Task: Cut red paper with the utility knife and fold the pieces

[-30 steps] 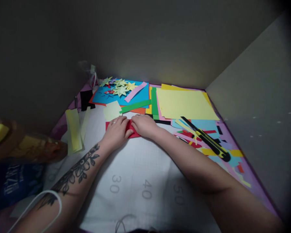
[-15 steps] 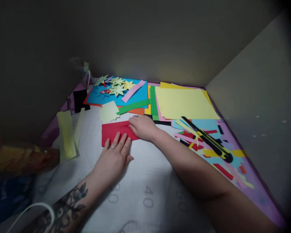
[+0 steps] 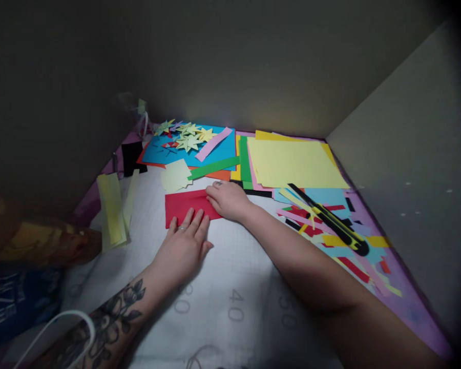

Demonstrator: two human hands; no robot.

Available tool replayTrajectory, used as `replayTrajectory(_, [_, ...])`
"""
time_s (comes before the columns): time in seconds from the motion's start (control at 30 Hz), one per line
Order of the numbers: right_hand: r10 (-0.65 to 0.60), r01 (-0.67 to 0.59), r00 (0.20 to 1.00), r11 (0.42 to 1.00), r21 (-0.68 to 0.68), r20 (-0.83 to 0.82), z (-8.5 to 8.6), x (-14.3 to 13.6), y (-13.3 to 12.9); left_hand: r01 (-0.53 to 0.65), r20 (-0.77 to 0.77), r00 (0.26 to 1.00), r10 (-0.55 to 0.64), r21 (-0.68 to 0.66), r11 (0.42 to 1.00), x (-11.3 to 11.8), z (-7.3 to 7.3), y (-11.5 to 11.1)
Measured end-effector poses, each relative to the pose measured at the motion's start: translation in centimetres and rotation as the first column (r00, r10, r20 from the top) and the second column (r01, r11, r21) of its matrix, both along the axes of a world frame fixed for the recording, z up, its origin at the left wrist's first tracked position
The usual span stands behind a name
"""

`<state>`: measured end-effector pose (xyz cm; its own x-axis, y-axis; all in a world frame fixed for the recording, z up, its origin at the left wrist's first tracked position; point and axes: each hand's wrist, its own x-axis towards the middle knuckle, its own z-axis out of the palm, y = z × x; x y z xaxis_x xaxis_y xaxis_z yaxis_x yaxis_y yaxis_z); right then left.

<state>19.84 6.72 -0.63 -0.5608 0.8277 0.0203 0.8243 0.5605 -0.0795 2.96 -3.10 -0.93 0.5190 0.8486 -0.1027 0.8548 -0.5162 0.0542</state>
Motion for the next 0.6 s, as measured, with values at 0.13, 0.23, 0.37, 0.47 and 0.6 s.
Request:
replayTrajectory(0.13, [-0.003,0.003,1.0,1.0,0.011,0.001,-0.1,0.0,-0.1,-0.005,0.0,1.0,0.005,0.001,1.0,0.1,0.0,-0.1])
replayTrajectory(0.23, [0.0,0.0,1.0,1.0,0.014,0.0,-0.1,0.0,-0.1,-0.017,-0.01,1.0,0.017,-0.016,1.0,0.2,0.2,-0.1])
replayTrajectory(0.37, [-0.019,0.019,1.0,1.0,0.015,0.005,-0.2,-0.1,-0.3,-0.028,-0.037,0.999,0.026,-0.048,0.998,0.3,0.4,-0.2])
replayTrajectory(0.47, [-0.034,0.034,0.999,0.999,0.019,0.002,-0.2,-0.1,-0.5,-0.04,-0.062,0.997,0.037,-0.049,0.998,0.3,0.5,-0.4])
replayTrajectory(0.6, [-0.032,0.032,0.999,0.999,0.036,-0.005,-0.3,0.0,-0.5,-0.11,-0.133,0.986,0.103,-0.047,0.993,0.1,1.0,-1.1])
